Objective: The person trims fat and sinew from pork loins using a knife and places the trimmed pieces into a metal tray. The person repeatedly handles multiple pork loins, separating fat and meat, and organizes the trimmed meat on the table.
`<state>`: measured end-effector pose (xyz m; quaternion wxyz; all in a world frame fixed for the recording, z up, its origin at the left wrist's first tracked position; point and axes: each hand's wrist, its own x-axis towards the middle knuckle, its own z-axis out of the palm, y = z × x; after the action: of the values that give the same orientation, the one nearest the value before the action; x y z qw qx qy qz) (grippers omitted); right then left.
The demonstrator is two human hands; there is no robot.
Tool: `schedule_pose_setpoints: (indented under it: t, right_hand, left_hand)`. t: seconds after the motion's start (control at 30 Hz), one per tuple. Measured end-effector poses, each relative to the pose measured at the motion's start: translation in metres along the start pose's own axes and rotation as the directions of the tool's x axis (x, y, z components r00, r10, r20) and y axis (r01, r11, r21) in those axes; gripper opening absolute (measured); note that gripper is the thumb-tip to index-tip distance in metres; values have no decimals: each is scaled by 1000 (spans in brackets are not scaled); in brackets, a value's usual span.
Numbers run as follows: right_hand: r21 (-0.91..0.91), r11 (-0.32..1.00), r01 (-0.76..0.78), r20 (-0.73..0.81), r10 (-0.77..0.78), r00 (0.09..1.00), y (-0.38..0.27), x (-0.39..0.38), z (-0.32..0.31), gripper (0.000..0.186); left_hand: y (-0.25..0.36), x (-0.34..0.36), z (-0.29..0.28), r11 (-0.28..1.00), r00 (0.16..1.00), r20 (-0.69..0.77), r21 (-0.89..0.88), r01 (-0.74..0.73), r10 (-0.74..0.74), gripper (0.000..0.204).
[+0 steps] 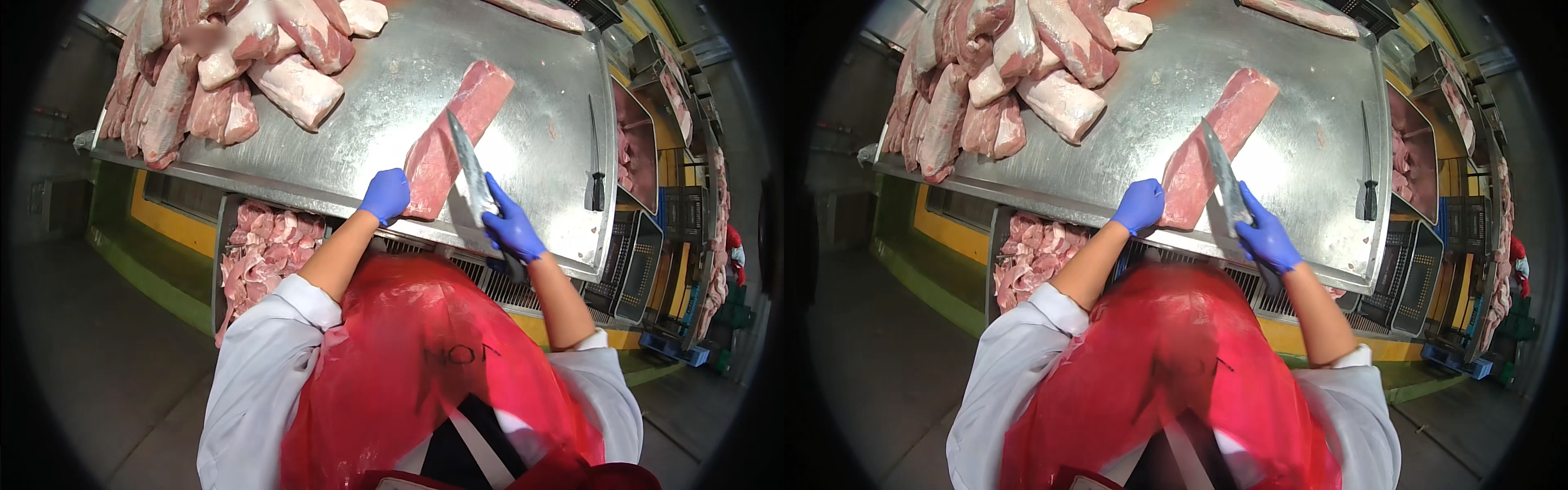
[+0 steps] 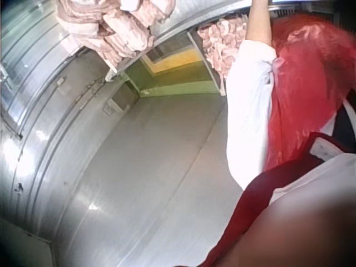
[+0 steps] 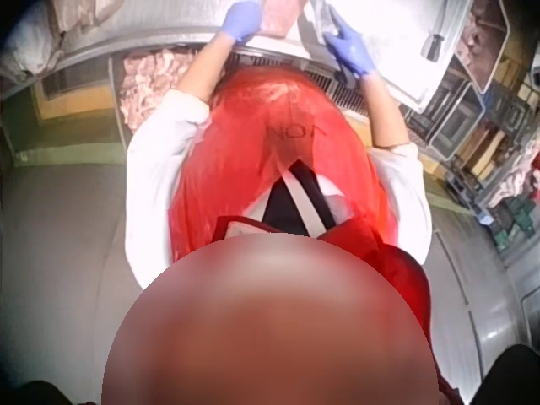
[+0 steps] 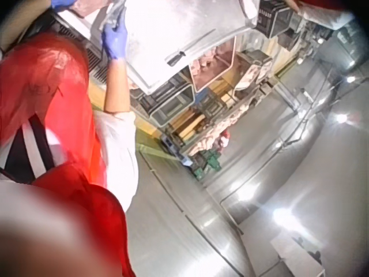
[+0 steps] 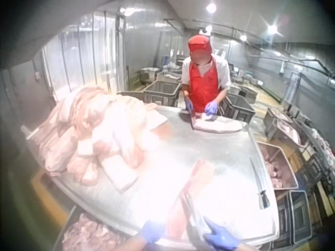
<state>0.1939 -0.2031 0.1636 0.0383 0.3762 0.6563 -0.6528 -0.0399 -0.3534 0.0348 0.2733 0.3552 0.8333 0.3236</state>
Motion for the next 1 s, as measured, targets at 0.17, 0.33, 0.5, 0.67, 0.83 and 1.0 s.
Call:
schedule_pose_setpoints:
  t: [0.17,0.33,0.5,0.67,0.83,1.0]
  right_hand:
    - [-310,945,101,4,-105,994,0,72,59,73]
    - [-621,771,143,230,5,973,6,76,59,73]
    - [-634,762,129,396,177,901,-26,9,14,71]
    - [-650,720,244,404,56,913,-19,70,47,67]
    - [-679,652,339,550,145,823,-1,11,-9,70]
    - [-663,679,315,583,205,786,-23,24,28,71]
  left_hand:
    - [1,-14,-8,984,989,-126,-151,-98,79,14]
    - [2,-21,-8,989,972,-187,-22,-149,143,11]
    - [-1,-31,-7,977,950,-245,-44,-208,191,10]
    - [16,-41,-24,940,939,-207,-150,-308,274,8]
    - [-5,-52,-27,958,936,-303,-163,-236,179,7]
    - [8,-75,-29,795,953,-291,-559,-238,80,5]
